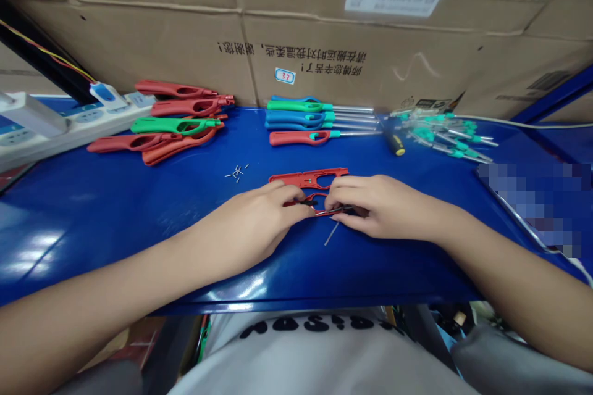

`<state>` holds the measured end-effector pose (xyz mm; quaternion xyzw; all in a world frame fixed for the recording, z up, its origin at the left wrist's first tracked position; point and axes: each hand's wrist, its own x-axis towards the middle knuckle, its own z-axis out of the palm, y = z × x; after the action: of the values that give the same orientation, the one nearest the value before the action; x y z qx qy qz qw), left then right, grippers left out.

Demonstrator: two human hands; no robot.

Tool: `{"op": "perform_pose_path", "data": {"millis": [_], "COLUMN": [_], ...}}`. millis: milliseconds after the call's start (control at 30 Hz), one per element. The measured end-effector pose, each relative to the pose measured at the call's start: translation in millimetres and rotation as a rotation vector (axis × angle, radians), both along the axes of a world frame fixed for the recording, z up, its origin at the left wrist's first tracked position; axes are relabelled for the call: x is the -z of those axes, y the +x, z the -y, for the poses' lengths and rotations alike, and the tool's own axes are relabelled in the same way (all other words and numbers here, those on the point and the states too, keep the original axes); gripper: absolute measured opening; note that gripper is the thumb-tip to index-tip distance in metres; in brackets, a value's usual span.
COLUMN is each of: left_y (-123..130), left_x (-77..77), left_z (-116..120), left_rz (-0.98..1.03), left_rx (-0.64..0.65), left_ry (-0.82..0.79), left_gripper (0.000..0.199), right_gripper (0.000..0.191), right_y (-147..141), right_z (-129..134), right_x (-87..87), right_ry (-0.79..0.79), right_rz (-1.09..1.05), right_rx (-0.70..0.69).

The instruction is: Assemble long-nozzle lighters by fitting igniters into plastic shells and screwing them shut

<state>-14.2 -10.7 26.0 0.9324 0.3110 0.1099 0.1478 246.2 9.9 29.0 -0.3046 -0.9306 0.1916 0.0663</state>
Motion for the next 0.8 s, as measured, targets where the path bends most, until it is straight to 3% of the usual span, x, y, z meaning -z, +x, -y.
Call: {"op": "perform_pose_path", "data": {"millis": [200,800], "left_y": [3.3,1.8], "left_x": [-3.0,-0.2], "left_z": [0.2,-0.6], "left_rz": [-0.114,-0.081], "left_rx": [-0.002,0.009], "left_ry": [0.022,0.024], "left_gripper": [0.037,0.035], "right_gripper": [0.012,0.022], "right_y": [2.0,0.1], "right_z": [0.9,1.5], "right_x": [-4.6,-1.5], "right_ry": [0.000,-0.008], "right_rz": [0.023,0.048], "right_rx": [0.005,-0.041]}}
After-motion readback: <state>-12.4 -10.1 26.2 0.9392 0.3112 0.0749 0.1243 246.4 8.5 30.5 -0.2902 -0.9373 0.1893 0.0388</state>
